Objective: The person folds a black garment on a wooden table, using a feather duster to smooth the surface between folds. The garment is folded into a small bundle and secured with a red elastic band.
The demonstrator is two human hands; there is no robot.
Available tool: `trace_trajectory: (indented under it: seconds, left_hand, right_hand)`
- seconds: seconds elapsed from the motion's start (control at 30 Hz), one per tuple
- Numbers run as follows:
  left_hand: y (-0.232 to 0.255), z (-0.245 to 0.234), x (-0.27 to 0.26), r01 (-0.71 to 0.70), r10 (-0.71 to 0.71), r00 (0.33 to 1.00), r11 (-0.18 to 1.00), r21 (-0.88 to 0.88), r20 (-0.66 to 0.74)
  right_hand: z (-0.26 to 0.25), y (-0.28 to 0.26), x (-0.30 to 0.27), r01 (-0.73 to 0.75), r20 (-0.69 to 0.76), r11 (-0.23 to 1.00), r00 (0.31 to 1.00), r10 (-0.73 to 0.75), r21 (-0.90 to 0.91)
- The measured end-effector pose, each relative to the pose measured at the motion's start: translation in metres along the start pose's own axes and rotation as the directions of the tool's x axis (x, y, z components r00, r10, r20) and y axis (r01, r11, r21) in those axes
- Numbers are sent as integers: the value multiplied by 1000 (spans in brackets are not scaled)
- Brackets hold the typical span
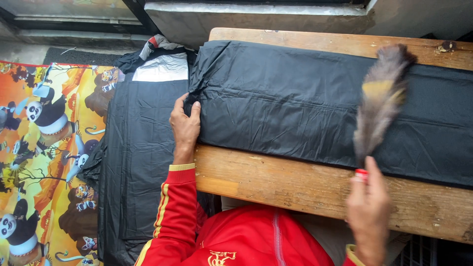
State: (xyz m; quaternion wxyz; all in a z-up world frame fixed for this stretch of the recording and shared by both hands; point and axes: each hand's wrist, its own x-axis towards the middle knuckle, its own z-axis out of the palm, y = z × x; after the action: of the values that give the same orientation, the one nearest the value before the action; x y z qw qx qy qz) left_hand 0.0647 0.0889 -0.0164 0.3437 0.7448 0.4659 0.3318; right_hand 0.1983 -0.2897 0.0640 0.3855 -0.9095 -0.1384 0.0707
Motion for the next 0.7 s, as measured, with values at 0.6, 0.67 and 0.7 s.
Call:
trace_trajectory:
  seconds: [0.6, 0.67, 0.7]
  left_hand:
    - [50, 2, 87, -77, 9, 955, 972, 222, 295]
    - [45, 32, 123, -32, -36, 963, 969, 245, 268]
    - [42, 46, 140, 14, -84, 966, 962, 273, 245]
  right_hand:
    - [81, -23, 118, 508, -78, 840, 845, -529, -190]
    - [91, 4, 128, 481, -95, 858, 860, -502, -180]
    - [96, 18, 133, 447, -109, 879, 878, -467, -167]
